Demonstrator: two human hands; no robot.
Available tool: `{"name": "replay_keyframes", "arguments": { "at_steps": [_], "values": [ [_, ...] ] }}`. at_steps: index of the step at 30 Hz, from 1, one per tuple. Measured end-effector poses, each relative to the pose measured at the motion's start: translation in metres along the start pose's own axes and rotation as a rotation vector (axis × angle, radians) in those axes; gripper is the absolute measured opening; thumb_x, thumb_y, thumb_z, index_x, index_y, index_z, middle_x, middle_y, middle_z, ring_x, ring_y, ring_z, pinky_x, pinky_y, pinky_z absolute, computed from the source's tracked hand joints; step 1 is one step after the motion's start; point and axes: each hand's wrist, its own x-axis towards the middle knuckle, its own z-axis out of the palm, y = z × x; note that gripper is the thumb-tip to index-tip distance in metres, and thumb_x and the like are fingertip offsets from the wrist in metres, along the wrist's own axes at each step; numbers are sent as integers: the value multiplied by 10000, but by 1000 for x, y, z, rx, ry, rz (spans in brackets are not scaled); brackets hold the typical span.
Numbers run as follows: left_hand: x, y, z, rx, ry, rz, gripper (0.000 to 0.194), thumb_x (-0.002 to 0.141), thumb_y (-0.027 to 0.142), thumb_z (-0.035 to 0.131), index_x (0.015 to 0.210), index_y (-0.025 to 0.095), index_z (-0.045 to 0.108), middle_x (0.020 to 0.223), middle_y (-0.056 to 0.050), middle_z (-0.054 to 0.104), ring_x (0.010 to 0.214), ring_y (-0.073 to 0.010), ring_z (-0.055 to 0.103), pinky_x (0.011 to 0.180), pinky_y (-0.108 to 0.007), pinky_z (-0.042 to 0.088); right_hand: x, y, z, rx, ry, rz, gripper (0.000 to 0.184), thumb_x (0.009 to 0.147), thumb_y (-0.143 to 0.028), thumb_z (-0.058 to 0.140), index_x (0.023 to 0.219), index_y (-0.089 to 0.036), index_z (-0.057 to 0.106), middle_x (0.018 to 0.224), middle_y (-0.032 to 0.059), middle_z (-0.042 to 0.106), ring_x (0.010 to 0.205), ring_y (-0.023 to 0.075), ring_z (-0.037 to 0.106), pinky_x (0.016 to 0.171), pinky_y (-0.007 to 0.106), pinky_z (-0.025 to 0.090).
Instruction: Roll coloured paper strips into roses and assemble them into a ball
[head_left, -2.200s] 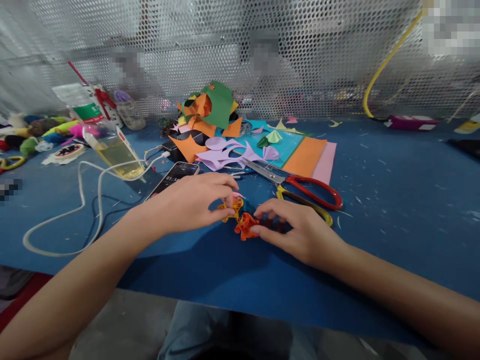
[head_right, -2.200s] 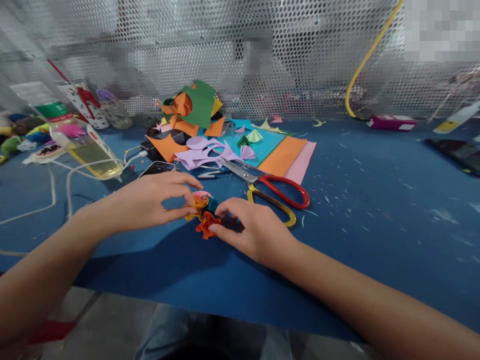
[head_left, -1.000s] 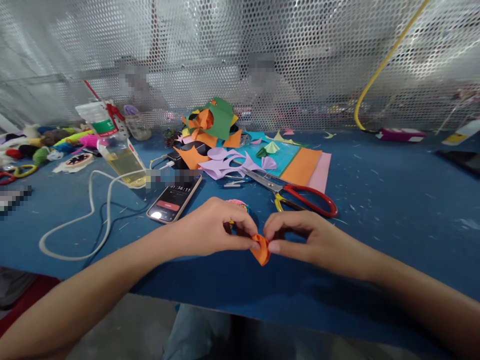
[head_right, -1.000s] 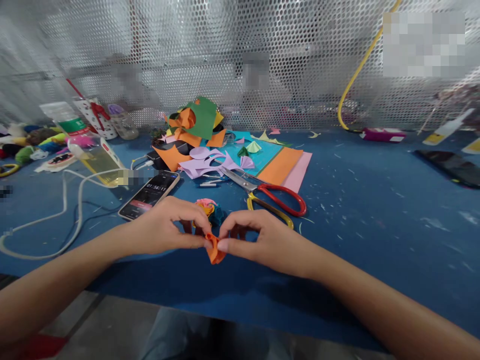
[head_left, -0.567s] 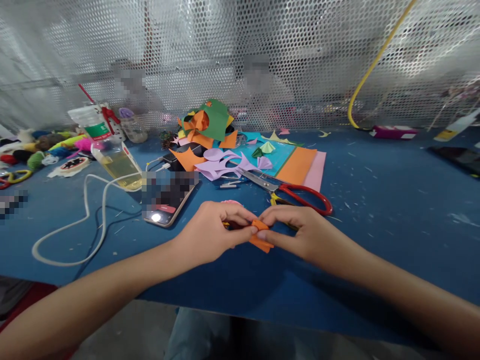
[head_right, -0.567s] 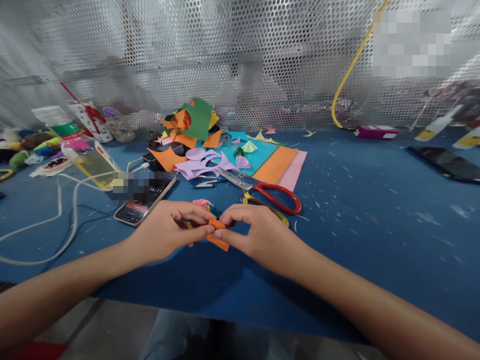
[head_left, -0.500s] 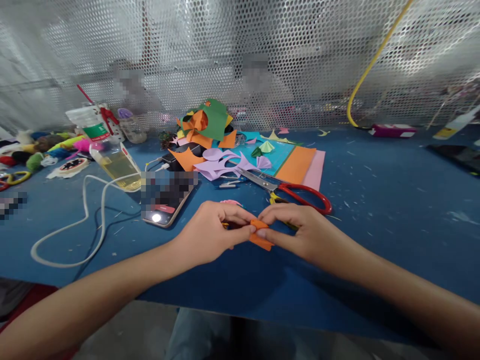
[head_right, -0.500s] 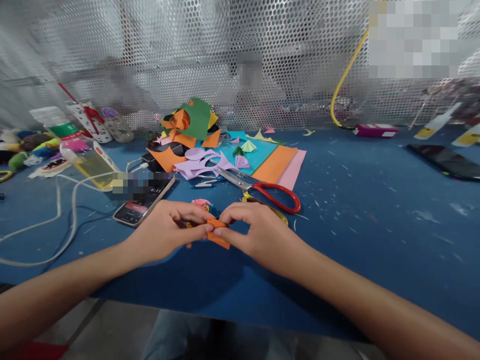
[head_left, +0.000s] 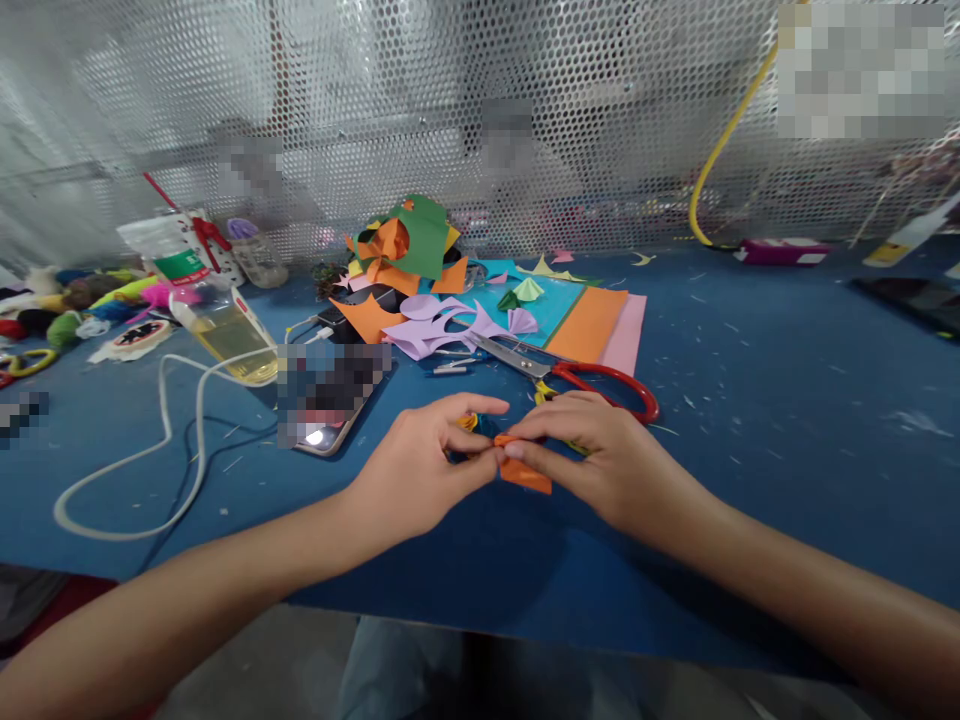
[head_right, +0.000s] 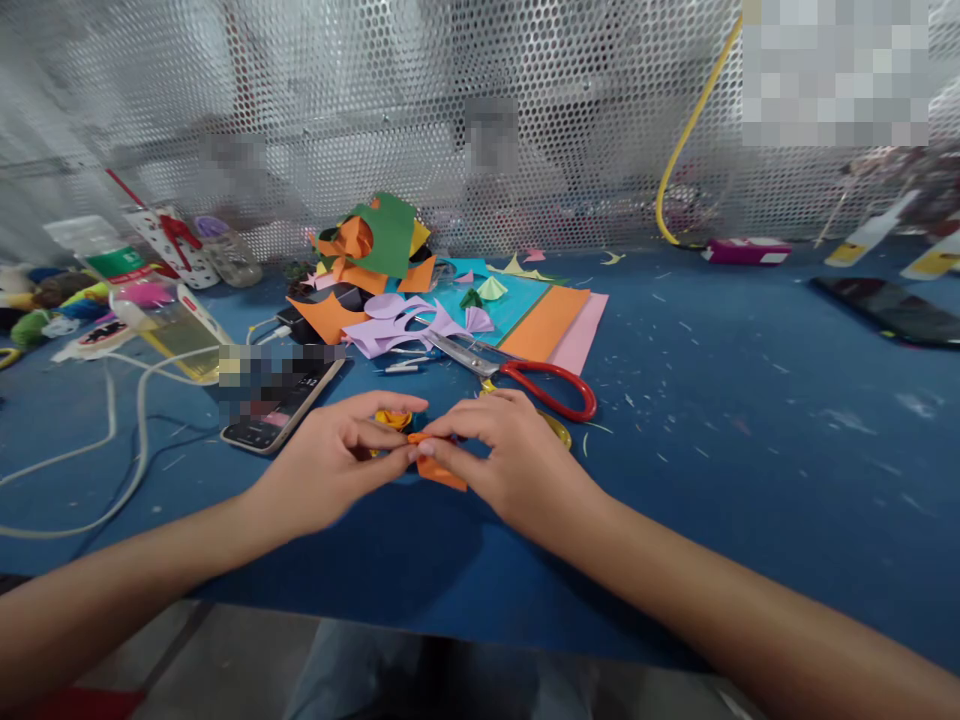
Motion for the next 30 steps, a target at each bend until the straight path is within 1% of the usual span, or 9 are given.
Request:
{"name": "replay_keyframes", "arguments": {
  "at_steps": [2,6,9,11,14,16,19,25,30],
  "values": [
    [0,2,-1,118,12,77,171,834,250,551,744,170,672,941,-22,723,635,-105,627,588,-221,423,1,-2,1,86,13,13,91,812,-237,640,753,-236,709,754,-26,734,728,150,645,694,288,444],
    [1,14,-14,210,47,70,191,815,249,586,990,200,643,805,10,729,650,-123,649,563,-204,436,4,-2,-2,92,50,1,157,826,-217,604,698,-220,696,681,-16,711,661,136,623,645,260,451],
    [-3,25,-28,446,104,-6,146,789,317,625,733,196,686,693,13,709,616,-134,631,528,-207,404,5,8,-9,45,18,2,170,832,-247,583,690,-216,671,701,2,708,688,157,622,672,283,456],
    [-9,26,-31,613,55,-67,209,800,336,604,670,200,696,608,11,683,535,-139,589,504,-229,371,7,17,-12,20,-56,20,196,836,-279,566,665,-221,643,774,16,716,782,186,633,759,322,452],
    [-16,16,-22,714,-90,-114,218,832,342,565,756,208,719,673,-11,710,599,-173,629,541,-249,382,11,26,-12,31,-173,121,214,851,-344,528,711,-221,633,1016,54,700,991,233,609,886,375,418],
    [-18,4,-12,745,-78,-131,222,842,367,552,865,214,711,713,-22,716,636,-193,646,548,-259,385,14,26,-9,56,-235,141,221,863,-350,502,750,-216,636,1058,63,689,1004,236,612,869,366,437],
    [-13,-10,-5,891,50,-148,287,834,440,554,884,182,669,696,-47,698,648,-228,652,515,-269,366,19,19,-3,94,-297,123,215,871,-343,487,780,-213,633,1024,55,694,972,224,627,836,336,460],
    [2,-18,-20,1057,67,-8,308,831,439,586,875,137,630,747,-83,696,687,-240,664,549,-275,409,19,10,-1,162,-328,112,230,876,-331,479,713,-211,587,1051,52,677,1038,224,596,850,309,450],
    [16,-22,-31,1072,-57,208,247,834,401,608,874,157,629,859,-52,707,815,-205,674,629,-251,448,20,19,-2,210,-287,147,236,890,-375,455,891,-213,627,1087,52,655,1029,203,593,873,301,443]
  ]
}}
